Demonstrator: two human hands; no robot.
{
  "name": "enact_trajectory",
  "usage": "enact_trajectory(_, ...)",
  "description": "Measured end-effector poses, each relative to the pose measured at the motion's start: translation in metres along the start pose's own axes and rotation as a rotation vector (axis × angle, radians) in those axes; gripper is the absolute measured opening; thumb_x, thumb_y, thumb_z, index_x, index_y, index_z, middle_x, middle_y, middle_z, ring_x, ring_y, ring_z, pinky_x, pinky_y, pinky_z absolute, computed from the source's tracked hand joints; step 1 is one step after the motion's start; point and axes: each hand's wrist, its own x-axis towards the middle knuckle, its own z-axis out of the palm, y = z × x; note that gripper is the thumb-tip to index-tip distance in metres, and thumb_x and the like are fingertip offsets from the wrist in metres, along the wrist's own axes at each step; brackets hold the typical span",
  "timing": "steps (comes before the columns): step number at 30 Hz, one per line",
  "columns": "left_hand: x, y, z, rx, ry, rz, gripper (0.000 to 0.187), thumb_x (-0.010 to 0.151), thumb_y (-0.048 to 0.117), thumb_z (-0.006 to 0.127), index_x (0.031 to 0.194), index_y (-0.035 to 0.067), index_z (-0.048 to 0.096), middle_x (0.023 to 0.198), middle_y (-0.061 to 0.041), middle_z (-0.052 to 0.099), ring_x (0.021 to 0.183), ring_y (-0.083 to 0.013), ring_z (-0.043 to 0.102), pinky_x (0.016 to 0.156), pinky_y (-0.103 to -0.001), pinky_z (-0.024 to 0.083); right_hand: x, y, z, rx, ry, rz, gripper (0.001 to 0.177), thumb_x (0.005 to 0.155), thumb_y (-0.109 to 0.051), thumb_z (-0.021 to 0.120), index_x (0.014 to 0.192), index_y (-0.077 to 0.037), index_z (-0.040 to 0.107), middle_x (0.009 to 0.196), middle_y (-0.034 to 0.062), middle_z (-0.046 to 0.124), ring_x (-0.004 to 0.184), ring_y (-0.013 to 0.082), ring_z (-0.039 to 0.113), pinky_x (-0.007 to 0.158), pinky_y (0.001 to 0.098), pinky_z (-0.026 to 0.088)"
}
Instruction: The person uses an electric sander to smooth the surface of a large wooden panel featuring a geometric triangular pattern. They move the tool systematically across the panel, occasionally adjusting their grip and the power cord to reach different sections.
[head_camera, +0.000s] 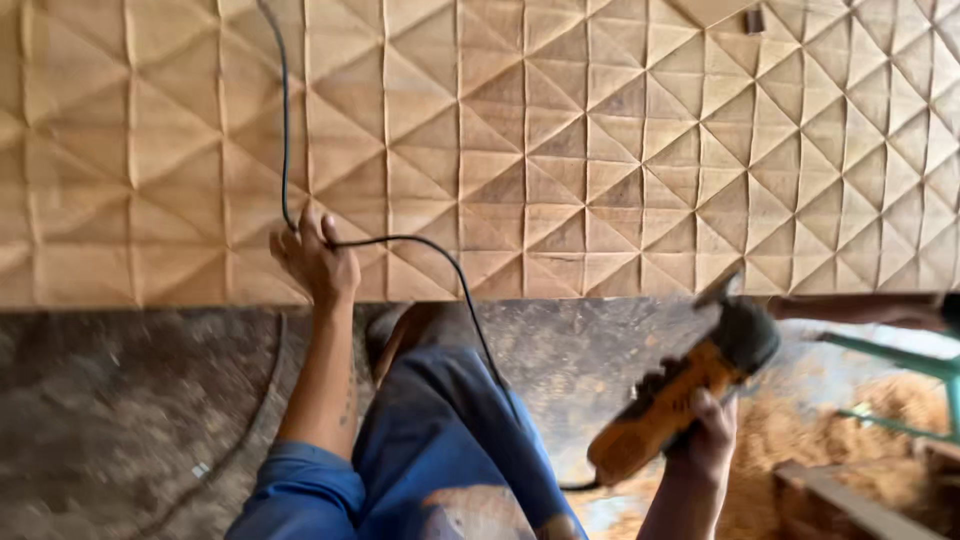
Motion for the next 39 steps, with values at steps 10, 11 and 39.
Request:
enact_trajectory(10,0.026,0.117,0.099,-0.057,0.111,0.082,0.052,0.107,0.037,0.058,0.146,0.003,0.054,0.146,-0.036,0.048,0.14,-0.0561,0.04,0.116,-0.066,0.031,0.283,-0.105,0.087,-1.425,-0.3,-0.106,0.082,0.06,-0.01,0.09,0.13,-0.003,0.048,0.106,0.0156,0.067,0.092,0.0312,0.068,0.074,0.0419,0.06)
enact_trajectory(11,0.026,0.134,0.114,-0.075,0.083,0.075,0.056,0.105,0.038,0.058,0.148,0.003,0.051,0.15,-0.036,0.045,0.142,-0.056,0.038,0.117,-0.066,0.03,0.311,-0.116,0.099,-1.479,-0.394,-0.16,0.084,0.06,-0.012,0.09,0.132,-0.003,0.048,0.108,0.0152,0.068,0.094,0.0306,0.069,0.077,0.041,0.058)
enact_trajectory(39,0.062,0.235,0.215,0.31,0.113,-0.364,0.066,0.108,0.066,0.039,0.146,0.019,0.065,0.154,-0.024,0.047,0.147,-0.0449,0.042,0.119,-0.069,0.023,0.653,0.013,0.348,-2.051,-1.552,-0.799,0.07,0.074,-0.011,0.081,0.14,-0.018,0.058,0.119,0.011,0.074,0.097,0.035,0.073,0.082,0.0487,0.06)
